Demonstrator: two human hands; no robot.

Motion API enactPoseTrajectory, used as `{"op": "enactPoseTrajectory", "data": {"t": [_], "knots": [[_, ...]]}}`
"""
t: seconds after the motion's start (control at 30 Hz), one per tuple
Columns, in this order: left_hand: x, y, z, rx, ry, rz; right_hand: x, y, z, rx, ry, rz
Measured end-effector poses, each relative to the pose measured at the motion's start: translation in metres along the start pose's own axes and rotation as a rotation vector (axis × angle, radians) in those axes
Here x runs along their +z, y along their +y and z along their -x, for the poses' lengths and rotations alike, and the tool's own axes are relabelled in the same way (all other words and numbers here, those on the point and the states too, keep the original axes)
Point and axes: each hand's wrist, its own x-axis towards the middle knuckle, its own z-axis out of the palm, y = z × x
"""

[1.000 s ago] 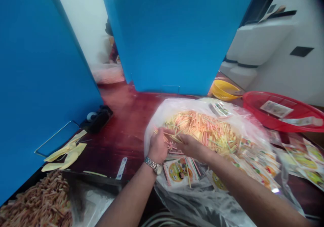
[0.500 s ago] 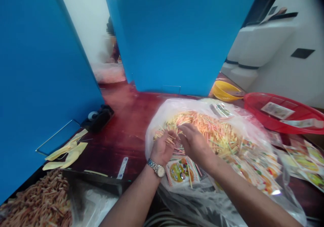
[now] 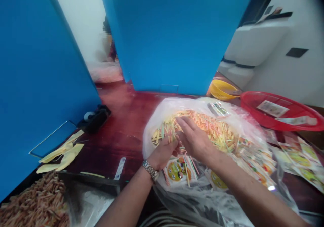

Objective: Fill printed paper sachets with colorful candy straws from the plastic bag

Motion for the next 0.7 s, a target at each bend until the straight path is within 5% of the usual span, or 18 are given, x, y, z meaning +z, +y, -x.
{"op": "enactPoseTrajectory", "data": {"t": [0.13, 0.37, 0.53, 0.7], "knots": [[-0.001, 0.003, 0.002, -0.056, -0.135, -0.082, 0.002, 0.008, -0.009, -0.123, -0.363, -0.027], [-0.008, 0.01, 0.011, -0.226, -0.229, 0.021, 0.0, 0.016, -0.007, -0.03, -0.108, -0.287], [-0.007, 0.007, 0.005, -0.118, -0.174, -0.124, 0.005, 0.004, -0.008, -0.173, -0.329, -0.162], [-0.003, 0.012, -0.001, -0.048, -0.135, -0.139, 0.015, -0.002, -0.004, -0.115, -0.264, -0.16]]}}
